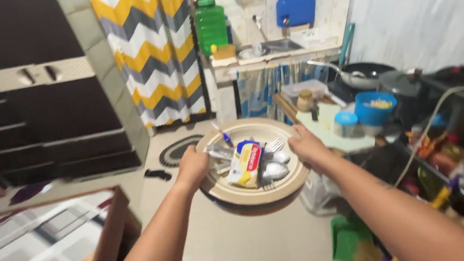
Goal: The recorder clears various items including a plate of cutlery, a bowl of food, jars, and a mug from a dining table and moves them to the kitchen counter or storage shelves.
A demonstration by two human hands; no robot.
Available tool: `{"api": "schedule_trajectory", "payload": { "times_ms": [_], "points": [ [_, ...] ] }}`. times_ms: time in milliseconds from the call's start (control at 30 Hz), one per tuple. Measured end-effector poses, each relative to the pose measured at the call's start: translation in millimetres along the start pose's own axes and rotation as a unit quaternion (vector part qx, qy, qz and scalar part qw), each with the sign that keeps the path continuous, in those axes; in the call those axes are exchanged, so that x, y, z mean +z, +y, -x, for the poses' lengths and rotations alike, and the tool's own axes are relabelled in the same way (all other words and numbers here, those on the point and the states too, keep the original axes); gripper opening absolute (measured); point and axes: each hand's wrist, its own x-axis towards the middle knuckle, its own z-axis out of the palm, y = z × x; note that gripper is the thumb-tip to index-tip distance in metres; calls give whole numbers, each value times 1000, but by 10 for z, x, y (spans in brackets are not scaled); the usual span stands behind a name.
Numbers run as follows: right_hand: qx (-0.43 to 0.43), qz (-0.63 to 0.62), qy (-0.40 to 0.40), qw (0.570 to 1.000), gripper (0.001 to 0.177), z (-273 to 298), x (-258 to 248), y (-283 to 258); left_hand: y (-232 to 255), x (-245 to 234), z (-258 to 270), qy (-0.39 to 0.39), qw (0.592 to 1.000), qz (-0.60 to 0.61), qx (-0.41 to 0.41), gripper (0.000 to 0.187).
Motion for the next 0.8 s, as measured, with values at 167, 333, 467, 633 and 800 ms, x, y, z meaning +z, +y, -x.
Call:
{"api": "schedule_trajectory", "payload": {
  "times_ms": [167, 333, 467, 633, 800],
  "points": [
    [55, -15, -22, 998, 55, -939, -8, -385, 85, 457, -1042, 8, 1000, 12, -8, 45],
    [0, -40, -32, 999, 52, -2255, 183, -78, 233, 758, -1985, 0, 999, -7, -31, 46],
    [16, -7, -3, 1000, 54, -2938, 350, -174, 140, 1024, -2884, -8, 1000, 2, -17, 46],
    [-31, 8, 32, 999, 53, -4231, 642, 138, 50, 1410, -4025, -37, 998, 48, -2, 45],
    [-3, -6, 66, 998, 51, -5241, 844, 218, 43, 1841, -5333, -35, 999, -18, 35, 45]
  ]
}}
